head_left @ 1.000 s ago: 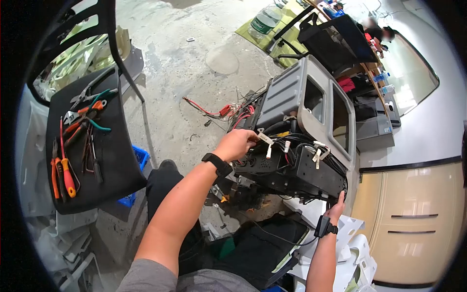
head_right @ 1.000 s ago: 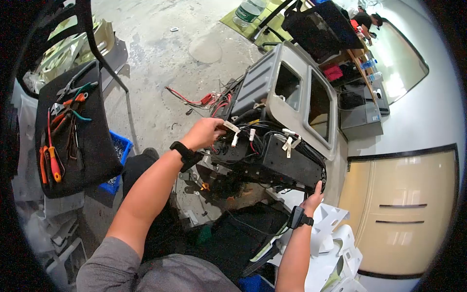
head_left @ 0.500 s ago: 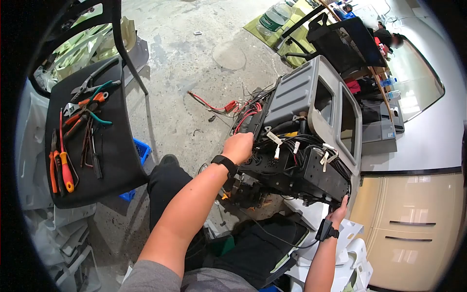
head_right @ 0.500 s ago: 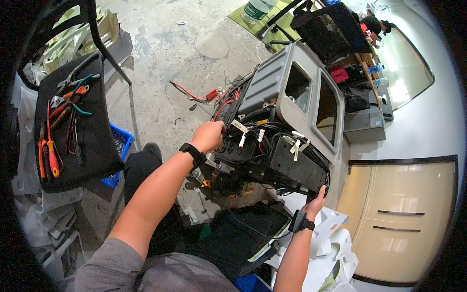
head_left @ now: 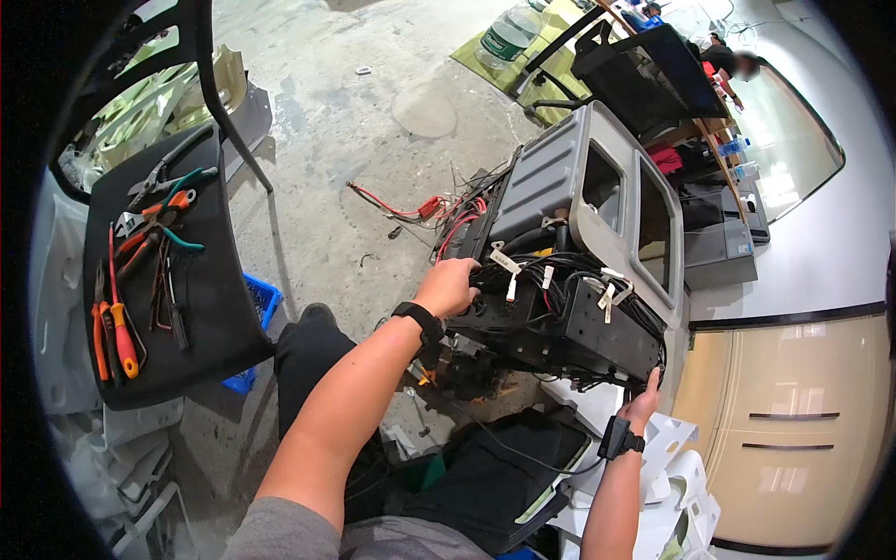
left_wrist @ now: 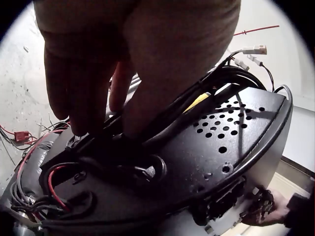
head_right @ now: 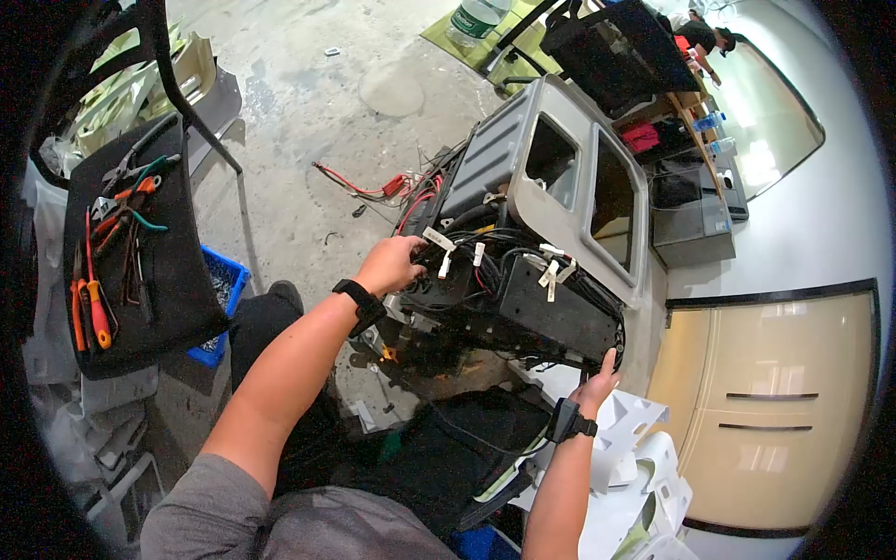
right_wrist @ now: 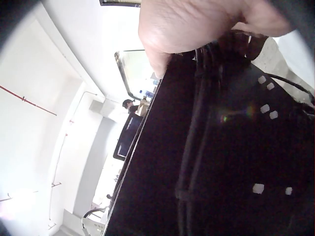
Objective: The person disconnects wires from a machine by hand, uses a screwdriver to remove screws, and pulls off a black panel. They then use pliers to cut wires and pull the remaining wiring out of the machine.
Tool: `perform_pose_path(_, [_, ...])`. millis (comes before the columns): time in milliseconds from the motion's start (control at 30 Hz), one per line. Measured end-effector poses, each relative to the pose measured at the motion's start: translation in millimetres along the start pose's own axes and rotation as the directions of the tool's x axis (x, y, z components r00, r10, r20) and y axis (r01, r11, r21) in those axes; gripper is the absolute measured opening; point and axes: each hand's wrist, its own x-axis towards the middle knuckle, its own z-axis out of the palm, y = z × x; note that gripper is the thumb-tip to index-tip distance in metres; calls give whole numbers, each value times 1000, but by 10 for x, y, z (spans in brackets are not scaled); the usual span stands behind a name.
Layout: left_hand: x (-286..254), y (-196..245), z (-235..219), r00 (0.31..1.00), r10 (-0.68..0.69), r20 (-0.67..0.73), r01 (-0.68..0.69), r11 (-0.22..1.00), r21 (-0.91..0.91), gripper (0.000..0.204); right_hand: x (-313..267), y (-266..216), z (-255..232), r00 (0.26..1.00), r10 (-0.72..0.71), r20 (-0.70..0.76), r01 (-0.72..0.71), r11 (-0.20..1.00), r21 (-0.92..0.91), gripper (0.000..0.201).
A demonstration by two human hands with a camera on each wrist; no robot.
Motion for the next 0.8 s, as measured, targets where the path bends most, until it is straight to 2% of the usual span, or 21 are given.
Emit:
perform_pose_path(67, [-47, 39, 1, 1000, -9, -7, 9, 996, 84, 37, -43, -33, 56, 999, 1, -32, -1, 1000, 7, 58])
perform_pose_path(200, [-40, -22, 29, 999, 20, -33, -16, 992, 122, 32, -49, -33, 42, 1000, -9, -26, 8, 1000, -24, 57])
perform_pose_path(267, [0, -67, 59, 987, 121, -107, -104, 983, 149, 26, -61, -40, 58, 998, 19, -51, -20, 1000, -13, 56])
perform_pose_path(367, [39, -56, 41, 992, 124, -39, -112, 969, 222, 25, -73, -61, 76, 999, 8, -34, -9, 1000, -20, 55])
perform_pose_path(500, [68, -59, 44, 990, 135, -45, -119, 956, 267, 25, -13, -7, 6, 996, 52, -66, -53, 998, -19, 55])
perform_pose_path(600, [57, -27, 2, 994, 105, -37, -91, 957, 277, 21, 10, 12, -13, 999, 36, -40, -36, 999, -10, 54])
perform_pose_path(667, [55, -8, -41, 1000, -1, 7, -1, 977, 214, 20, 39, 34, -35, 999, 24, -25, -25, 1000, -4, 54])
perform_pose_path(767, [66, -60, -92, 994, -83, 75, 63, 970, 235, 25, 14, 13, 4, 1000, 25, -3, -25, 1000, -10, 54])
perform_pose_path(800, [51, -84, -83, 994, -70, 84, 48, 971, 236, 25, -9, -7, 12, 999, 31, -4, -32, 999, -18, 54])
